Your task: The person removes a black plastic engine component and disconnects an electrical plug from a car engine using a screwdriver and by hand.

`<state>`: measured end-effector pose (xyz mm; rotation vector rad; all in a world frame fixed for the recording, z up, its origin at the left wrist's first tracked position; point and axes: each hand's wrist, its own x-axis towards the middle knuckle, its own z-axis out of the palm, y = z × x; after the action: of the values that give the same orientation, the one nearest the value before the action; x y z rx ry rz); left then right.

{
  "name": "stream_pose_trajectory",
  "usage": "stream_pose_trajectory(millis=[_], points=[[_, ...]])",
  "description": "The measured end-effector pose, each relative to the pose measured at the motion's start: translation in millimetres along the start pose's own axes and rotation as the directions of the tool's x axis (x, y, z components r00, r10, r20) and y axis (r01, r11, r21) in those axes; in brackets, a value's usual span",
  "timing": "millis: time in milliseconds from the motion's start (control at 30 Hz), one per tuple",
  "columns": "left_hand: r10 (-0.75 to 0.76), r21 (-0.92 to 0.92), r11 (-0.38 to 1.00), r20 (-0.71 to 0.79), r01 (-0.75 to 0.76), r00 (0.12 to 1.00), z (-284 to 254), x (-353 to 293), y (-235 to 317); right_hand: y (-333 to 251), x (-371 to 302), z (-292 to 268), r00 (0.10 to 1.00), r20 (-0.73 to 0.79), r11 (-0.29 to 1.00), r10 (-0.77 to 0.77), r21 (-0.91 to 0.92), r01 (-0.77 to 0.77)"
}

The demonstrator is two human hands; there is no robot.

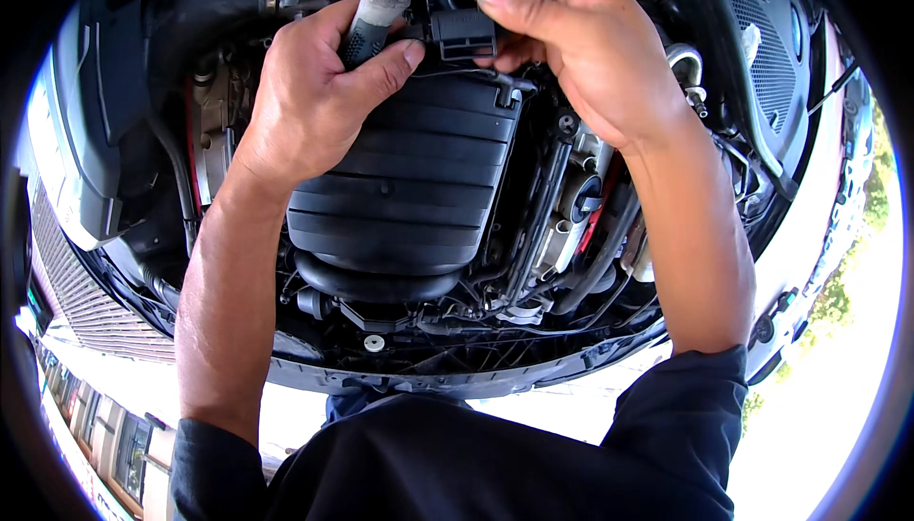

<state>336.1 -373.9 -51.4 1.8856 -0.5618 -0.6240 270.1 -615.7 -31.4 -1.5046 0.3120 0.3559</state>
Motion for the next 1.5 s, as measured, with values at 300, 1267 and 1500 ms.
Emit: stream_pose_trajectory(millis=[300,1267,1500], points=[[-0.038,-0.039,0.998,0.040,0.039,0.999,-4.7,-2.1,-0.1,-4.9,-13.7,-20.7,0.948,0.018,0.904,-0.317,-0.297,0.307],[-0.322,-0.124,0.941,-0.047,0.314,0.946,14.5,24.0,22.1,87.6,-124.6,82.9,0.878,-0.362,0.519,0.313,0.839,0.161],[-0.340,-0.119,0.936,-0.048,0.332,0.939,16.1,23.0,20.7,73.7,-114.9,81.9,0.894,-0.334,0.665,0.299,0.744,0.056]])
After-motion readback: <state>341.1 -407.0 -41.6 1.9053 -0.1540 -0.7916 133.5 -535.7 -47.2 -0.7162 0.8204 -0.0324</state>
